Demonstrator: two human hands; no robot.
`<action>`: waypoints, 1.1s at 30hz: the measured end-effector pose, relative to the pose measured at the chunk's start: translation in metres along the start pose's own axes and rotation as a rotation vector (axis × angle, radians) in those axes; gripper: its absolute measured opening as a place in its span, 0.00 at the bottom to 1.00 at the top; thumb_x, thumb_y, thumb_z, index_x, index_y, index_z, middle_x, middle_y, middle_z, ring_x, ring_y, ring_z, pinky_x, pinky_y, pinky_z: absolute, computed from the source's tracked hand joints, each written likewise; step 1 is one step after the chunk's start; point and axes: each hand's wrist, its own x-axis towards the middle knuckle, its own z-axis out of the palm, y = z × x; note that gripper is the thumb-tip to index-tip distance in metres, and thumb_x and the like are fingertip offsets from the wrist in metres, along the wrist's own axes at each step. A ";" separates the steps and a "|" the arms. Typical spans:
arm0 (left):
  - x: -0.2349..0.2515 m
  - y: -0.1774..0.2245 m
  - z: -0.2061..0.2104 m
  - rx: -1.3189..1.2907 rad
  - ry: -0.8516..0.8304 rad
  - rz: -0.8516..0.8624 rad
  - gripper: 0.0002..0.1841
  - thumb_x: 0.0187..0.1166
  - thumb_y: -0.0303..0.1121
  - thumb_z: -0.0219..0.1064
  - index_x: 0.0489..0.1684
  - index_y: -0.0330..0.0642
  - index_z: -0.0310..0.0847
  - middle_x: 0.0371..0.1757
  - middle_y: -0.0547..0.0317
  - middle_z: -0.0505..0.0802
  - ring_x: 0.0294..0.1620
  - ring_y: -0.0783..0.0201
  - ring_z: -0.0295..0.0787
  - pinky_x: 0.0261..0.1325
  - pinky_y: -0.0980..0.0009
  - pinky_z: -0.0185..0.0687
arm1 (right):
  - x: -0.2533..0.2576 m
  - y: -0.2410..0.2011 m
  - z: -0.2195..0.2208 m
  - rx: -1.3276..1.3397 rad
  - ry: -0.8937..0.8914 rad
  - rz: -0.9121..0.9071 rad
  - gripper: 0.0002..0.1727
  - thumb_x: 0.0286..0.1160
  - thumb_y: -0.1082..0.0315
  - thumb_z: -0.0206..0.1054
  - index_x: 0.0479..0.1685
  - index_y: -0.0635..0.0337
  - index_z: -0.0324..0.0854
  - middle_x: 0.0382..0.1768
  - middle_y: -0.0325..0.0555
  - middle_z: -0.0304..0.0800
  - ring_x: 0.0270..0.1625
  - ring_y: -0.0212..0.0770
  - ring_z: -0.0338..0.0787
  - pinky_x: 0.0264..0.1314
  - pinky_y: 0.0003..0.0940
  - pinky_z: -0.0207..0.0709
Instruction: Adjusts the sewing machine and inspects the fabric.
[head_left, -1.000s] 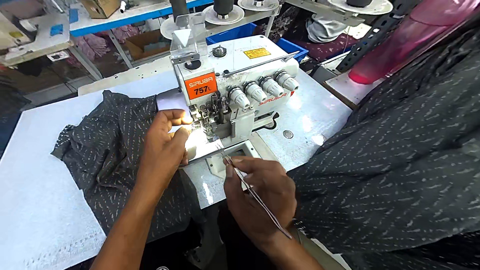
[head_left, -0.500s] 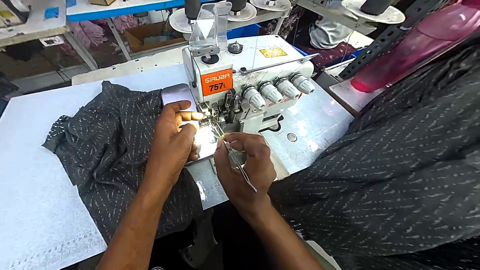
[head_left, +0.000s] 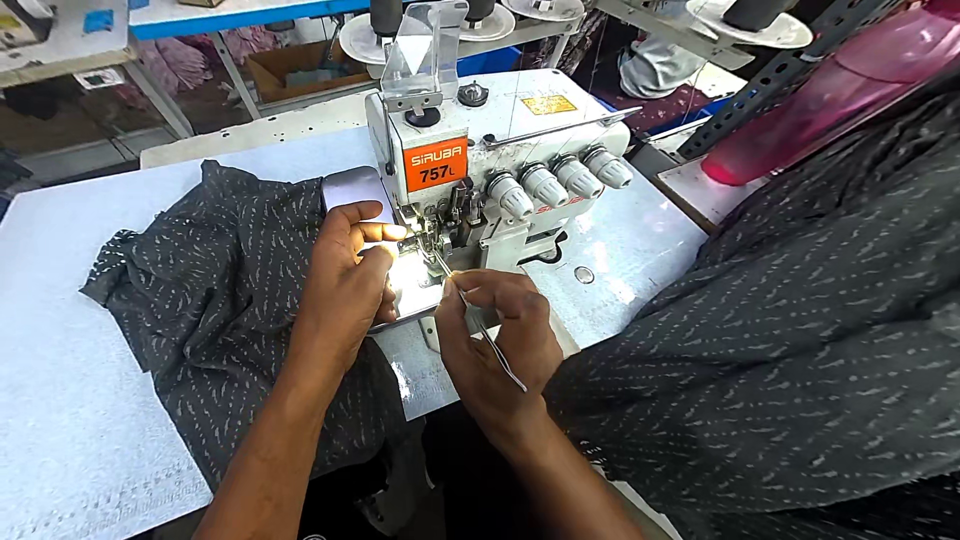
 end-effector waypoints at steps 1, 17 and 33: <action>0.000 0.000 0.000 0.003 0.003 0.002 0.23 0.82 0.20 0.56 0.74 0.48 0.70 0.54 0.58 0.90 0.13 0.67 0.76 0.09 0.76 0.72 | 0.000 -0.001 -0.002 0.006 0.006 0.001 0.09 0.69 0.77 0.72 0.41 0.59 0.77 0.41 0.44 0.89 0.47 0.35 0.92 0.48 0.26 0.89; -0.034 0.006 0.009 0.479 -0.197 0.008 0.12 0.79 0.44 0.73 0.55 0.53 0.86 0.33 0.65 0.91 0.14 0.67 0.79 0.10 0.73 0.74 | -0.019 -0.033 -0.055 0.213 -0.135 0.137 0.12 0.73 0.73 0.73 0.44 0.54 0.73 0.38 0.39 0.90 0.44 0.31 0.93 0.45 0.23 0.90; -0.057 -0.027 0.013 0.970 -0.095 0.554 0.12 0.81 0.38 0.63 0.41 0.62 0.97 0.27 0.78 0.79 0.25 0.81 0.73 0.26 0.82 0.70 | -0.022 -0.011 -0.092 0.415 -0.084 0.253 0.09 0.76 0.66 0.71 0.47 0.47 0.76 0.38 0.35 0.90 0.46 0.37 0.95 0.48 0.35 0.94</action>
